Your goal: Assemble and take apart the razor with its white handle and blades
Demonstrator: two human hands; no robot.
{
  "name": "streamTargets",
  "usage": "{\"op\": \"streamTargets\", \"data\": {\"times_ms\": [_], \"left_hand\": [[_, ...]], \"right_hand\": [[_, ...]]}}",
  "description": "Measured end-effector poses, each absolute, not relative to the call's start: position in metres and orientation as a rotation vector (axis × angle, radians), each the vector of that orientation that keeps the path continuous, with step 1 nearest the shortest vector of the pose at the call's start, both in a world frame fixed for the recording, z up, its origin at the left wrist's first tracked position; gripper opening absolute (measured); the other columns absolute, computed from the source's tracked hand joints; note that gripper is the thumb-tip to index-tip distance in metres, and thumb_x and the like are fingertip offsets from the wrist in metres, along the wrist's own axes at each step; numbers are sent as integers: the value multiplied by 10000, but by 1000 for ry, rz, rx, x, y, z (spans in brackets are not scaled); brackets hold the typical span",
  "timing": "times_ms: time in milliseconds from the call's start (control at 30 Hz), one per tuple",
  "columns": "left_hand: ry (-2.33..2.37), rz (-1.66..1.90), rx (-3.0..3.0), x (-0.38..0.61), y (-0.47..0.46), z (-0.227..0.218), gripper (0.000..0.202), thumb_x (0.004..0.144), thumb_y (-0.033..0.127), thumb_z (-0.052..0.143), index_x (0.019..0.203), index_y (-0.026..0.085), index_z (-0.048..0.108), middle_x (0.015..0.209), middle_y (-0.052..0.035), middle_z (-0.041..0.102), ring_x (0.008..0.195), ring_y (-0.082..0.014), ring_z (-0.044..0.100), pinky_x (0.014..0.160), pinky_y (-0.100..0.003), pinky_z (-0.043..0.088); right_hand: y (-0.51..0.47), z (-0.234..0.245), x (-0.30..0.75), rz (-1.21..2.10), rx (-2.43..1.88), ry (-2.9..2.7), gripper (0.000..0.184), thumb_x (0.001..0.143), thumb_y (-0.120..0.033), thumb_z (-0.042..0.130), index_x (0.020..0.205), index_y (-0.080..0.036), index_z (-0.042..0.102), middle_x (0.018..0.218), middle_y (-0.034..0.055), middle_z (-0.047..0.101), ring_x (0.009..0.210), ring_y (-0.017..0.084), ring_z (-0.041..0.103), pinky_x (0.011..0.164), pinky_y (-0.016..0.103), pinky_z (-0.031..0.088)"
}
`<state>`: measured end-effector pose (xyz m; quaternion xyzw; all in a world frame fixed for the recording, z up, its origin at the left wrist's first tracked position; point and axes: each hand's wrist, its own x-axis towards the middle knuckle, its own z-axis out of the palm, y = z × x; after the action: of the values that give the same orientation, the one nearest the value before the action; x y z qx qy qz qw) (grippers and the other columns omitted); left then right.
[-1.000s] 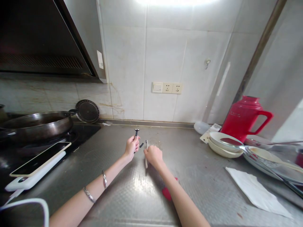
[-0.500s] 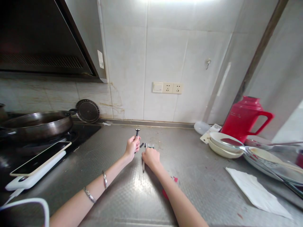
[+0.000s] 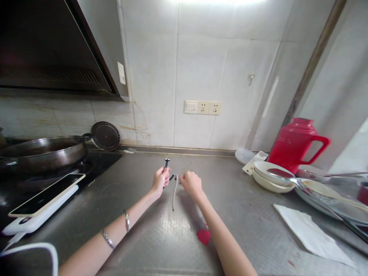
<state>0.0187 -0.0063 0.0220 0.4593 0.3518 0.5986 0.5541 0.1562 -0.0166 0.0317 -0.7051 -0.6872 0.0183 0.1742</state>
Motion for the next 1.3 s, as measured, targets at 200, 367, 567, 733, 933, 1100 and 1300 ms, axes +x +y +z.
{"op": "streamTargets", "data": {"times_ms": [200, 367, 567, 733, 933, 1100, 1300], "left_hand": [[818, 1409, 1089, 19, -4, 18, 264, 734, 418, 574, 730, 178, 463, 466, 107, 285, 337, -22, 228, 325, -152, 141], [818, 1400, 1105, 19, -2, 14, 265, 739, 419, 574, 736, 177, 468, 466, 106, 292, 335, -22, 233, 324, -149, 149], [824, 1392, 1105, 20, -2, 12, 276, 728, 429, 580, 731, 175, 472, 461, 107, 290, 332, -23, 235, 320, -153, 146], [830, 1388, 1107, 21, -3, 12, 289, 720, 442, 578, 724, 178, 463, 457, 111, 291, 331, -22, 238, 321, -151, 151], [839, 1383, 1103, 21, -4, 13, 284, 726, 438, 573, 733, 177, 460, 458, 112, 291, 332, -21, 238, 329, -154, 146], [838, 1386, 1108, 20, -4, 13, 275, 728, 431, 566, 750, 177, 463, 464, 113, 289, 338, -22, 239, 331, -154, 150], [842, 1388, 1118, 20, -4, 12, 288, 726, 444, 569, 746, 176, 467, 460, 113, 289, 335, -24, 238, 331, -158, 150]], "right_hand": [[18, 29, 199, 240, -1547, -2063, 278, 775, -338, 524, 905, -164, 697, 775, 56, 669, 702, 149, 594, 645, 224, 411], [33, 9, 208, 278, -1468, -2206, 243, 768, -307, 548, 881, -165, 709, 876, 66, 652, 732, 138, 568, 702, 232, 415], [34, -3, 205, 283, -1438, -2212, 246, 783, -322, 546, 909, -184, 706, 916, 60, 641, 773, 138, 572, 729, 225, 412], [35, -5, 204, 287, -1418, -2238, 189, 773, -277, 563, 855, -195, 711, 913, 60, 641, 788, 142, 572, 722, 220, 414], [32, -2, 201, 262, -1430, -2254, 175, 783, -260, 551, 821, -206, 713, 859, 56, 667, 741, 145, 579, 677, 221, 416], [30, 0, 201, 252, -1427, -2257, 166, 779, -253, 558, 797, -200, 714, 835, 54, 682, 750, 152, 592, 691, 223, 415], [29, 0, 201, 240, -1456, -2260, 179, 787, -266, 552, 793, -194, 715, 839, 65, 697, 759, 159, 604, 682, 222, 411]]}}
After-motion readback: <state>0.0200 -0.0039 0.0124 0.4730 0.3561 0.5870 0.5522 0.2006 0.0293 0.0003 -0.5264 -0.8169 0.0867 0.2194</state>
